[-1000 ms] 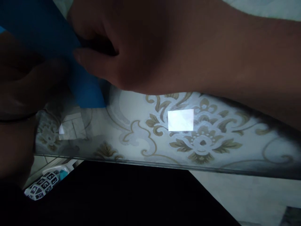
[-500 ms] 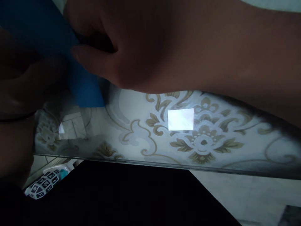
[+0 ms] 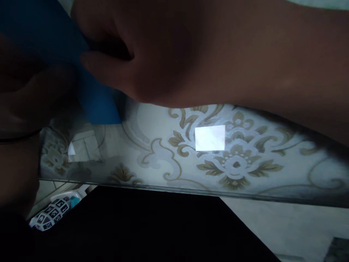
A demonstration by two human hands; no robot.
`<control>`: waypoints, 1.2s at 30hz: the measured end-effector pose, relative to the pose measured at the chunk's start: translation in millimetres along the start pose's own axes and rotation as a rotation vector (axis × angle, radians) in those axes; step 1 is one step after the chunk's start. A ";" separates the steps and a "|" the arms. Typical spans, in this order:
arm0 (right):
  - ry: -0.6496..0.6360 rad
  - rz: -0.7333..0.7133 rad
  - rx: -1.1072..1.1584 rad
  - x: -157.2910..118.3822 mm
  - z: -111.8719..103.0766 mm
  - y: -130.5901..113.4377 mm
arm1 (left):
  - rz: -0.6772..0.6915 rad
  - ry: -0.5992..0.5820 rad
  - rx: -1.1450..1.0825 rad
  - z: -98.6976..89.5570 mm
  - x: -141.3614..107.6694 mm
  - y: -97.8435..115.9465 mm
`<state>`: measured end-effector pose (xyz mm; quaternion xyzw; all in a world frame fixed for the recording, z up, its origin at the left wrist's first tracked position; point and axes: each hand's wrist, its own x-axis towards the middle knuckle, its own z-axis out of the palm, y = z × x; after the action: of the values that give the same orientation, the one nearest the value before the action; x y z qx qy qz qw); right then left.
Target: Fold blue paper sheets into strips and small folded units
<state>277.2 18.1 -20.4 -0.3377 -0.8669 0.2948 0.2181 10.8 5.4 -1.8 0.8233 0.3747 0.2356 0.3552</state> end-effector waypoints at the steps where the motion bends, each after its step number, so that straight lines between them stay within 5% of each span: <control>1: 0.005 -0.002 0.007 0.3 0.1 -0.7 | -0.017 0.094 -0.128 3.4 -0.4 -0.6; 3: 0.012 0.002 0.013 0.6 0.1 -2.3 | -0.031 0.300 -0.352 11.6 -1.0 -2.5; 6: 0.031 0.020 0.011 0.9 -0.3 -3.6 | -0.012 0.392 -0.494 21.1 -1.9 -6.1; 12: 0.036 0.004 0.005 1.0 1.1 -3.3 | 0.023 0.344 -0.477 14.0 -5.8 -9.4; 17: 0.026 0.006 0.034 0.6 1.3 -4.6 | -0.019 0.039 -0.091 -0.6 -4.2 1.5; 22: 0.033 0.017 0.042 1.0 -0.7 -4.3 | -0.195 0.064 -0.065 -1.1 -3.2 13.1; 28: 0.091 -0.052 0.016 5.0 -3.3 -10.1 | -0.141 0.056 -0.565 25.3 -10.3 4.4; 32: 0.133 -0.073 0.045 10.5 -5.3 -16.9 | -0.087 0.087 -0.577 37.2 -9.9 -1.1; 36: 0.085 -0.018 0.028 13.9 -5.8 -19.4 | -0.019 0.120 -0.491 20.9 -7.0 -3.5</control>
<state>262.3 18.5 -0.9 -0.3391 -0.8557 0.2902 0.2620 18.6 -7.0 -18.6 0.6934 0.3345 0.3644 0.5239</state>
